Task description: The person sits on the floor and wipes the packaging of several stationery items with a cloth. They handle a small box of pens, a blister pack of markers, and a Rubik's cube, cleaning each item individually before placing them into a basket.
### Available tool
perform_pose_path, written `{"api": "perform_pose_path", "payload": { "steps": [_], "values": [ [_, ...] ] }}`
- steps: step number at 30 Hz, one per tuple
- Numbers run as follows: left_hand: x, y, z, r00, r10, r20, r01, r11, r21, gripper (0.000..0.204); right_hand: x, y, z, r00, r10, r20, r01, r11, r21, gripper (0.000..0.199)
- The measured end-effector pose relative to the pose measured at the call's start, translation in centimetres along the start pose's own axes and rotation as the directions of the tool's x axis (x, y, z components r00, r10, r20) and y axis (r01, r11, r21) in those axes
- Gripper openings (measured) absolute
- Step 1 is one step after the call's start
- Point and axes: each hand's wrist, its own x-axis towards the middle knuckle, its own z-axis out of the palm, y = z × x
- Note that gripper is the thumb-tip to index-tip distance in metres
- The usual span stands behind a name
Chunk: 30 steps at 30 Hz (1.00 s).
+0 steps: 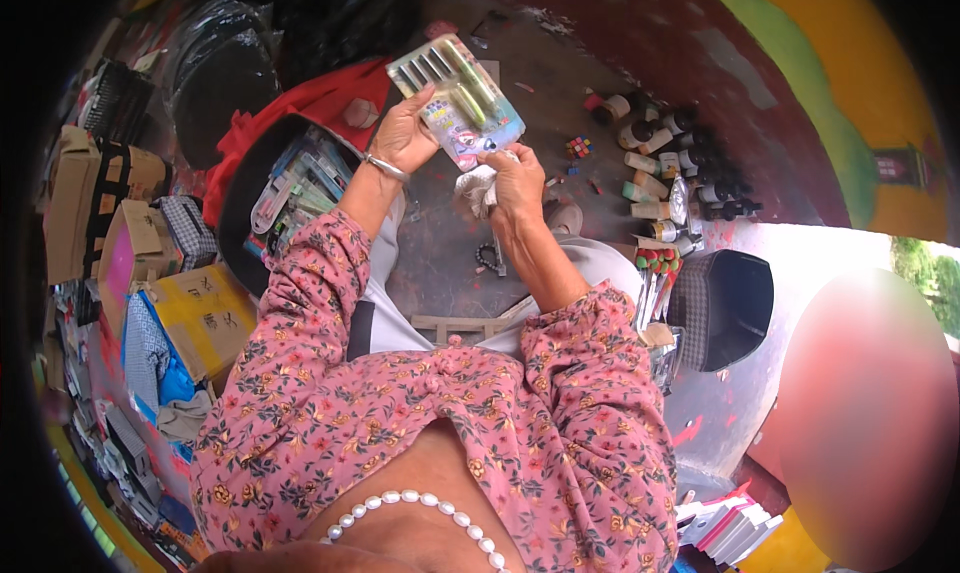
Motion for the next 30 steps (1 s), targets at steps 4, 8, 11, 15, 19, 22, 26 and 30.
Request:
{"api": "perform_pose_path", "payload": {
  "steps": [4,8,11,15,19,22,26,30],
  "values": [
    [-0.9,-0.3,1.2,0.997,0.051,-0.062,-0.047,0.996,0.073,0.031,-0.6,0.3,-0.8,0.994,-0.062,0.093,0.064,0.998,-0.019,0.022],
    [-0.4,-0.2,0.5,0.998,0.062,-0.012,-0.061,0.996,0.061,0.03,-0.1,-2.3,-2.7,0.995,0.09,0.039,-0.08,0.973,-0.217,0.017],
    [-0.5,-0.3,1.2,0.997,0.065,-0.036,-0.062,0.994,0.086,0.026,1.9,-5.5,-4.6,0.977,-0.201,-0.067,0.199,0.979,-0.039,0.019],
    [-0.5,-1.8,1.2,0.995,-0.056,-0.078,0.07,0.979,0.189,0.026,-0.6,-9.3,-0.1,0.829,-0.551,0.09,0.553,0.833,0.003,0.025],
    [-1.7,-1.8,2.6,0.981,-0.185,0.063,0.149,0.915,0.375,0.024,0.7,-7.0,2.5,0.326,-0.622,0.712,0.922,0.045,-0.383,0.037],
    [-1.9,-2.5,2.7,0.956,-0.288,0.056,0.233,0.862,0.451,0.029,4.6,-6.3,2.8,0.144,-0.482,0.864,0.924,-0.247,-0.292,0.034],
    [-2.3,-3.2,2.1,0.917,-0.398,0.024,0.333,0.796,0.505,0.033,7.3,-8.3,3.4,0.211,-0.75,0.627,0.795,-0.241,-0.557,0.032],
    [-2.3,-2.4,2.5,0.918,-0.393,0.051,0.321,0.813,0.486,0.036,8.9,-10.0,0.5,0.594,-0.76,0.265,0.785,0.475,-0.397,0.018]
  ]
}}
